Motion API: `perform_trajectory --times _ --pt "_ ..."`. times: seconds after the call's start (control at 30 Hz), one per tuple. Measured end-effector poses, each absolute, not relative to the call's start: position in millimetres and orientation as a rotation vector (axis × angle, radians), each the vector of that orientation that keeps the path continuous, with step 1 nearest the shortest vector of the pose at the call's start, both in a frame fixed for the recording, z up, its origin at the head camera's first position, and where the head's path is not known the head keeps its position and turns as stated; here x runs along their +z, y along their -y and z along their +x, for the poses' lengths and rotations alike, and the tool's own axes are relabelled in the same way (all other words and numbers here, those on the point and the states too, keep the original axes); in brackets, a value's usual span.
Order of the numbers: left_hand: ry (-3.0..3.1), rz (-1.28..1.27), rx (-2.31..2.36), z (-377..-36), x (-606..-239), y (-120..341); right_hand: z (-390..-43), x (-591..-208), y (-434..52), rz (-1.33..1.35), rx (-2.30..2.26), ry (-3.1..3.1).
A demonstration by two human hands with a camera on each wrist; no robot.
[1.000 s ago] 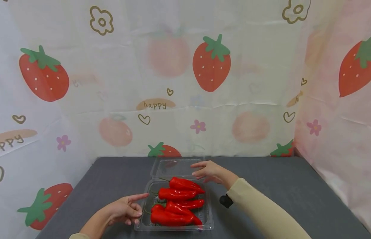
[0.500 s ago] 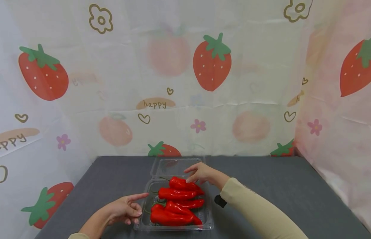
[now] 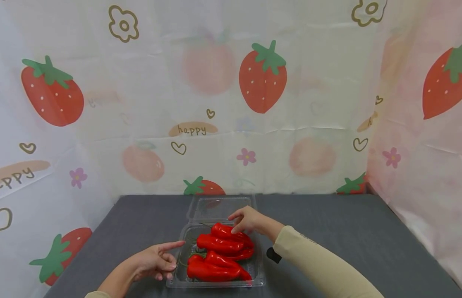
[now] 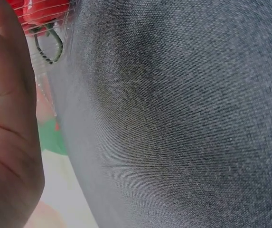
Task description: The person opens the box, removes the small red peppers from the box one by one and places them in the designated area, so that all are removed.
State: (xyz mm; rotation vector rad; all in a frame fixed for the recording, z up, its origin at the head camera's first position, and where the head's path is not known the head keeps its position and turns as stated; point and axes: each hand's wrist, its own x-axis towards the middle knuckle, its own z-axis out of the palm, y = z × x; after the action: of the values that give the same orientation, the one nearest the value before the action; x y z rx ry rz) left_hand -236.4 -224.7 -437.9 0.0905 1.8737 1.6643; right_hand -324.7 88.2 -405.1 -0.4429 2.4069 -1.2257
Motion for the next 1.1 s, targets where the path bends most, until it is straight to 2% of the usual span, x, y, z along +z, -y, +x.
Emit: perform_trajectory --times 1.1 --pt "-1.870 0.089 1.676 -236 -439 225 -312 -418 -78 -0.367 -1.289 -2.323"
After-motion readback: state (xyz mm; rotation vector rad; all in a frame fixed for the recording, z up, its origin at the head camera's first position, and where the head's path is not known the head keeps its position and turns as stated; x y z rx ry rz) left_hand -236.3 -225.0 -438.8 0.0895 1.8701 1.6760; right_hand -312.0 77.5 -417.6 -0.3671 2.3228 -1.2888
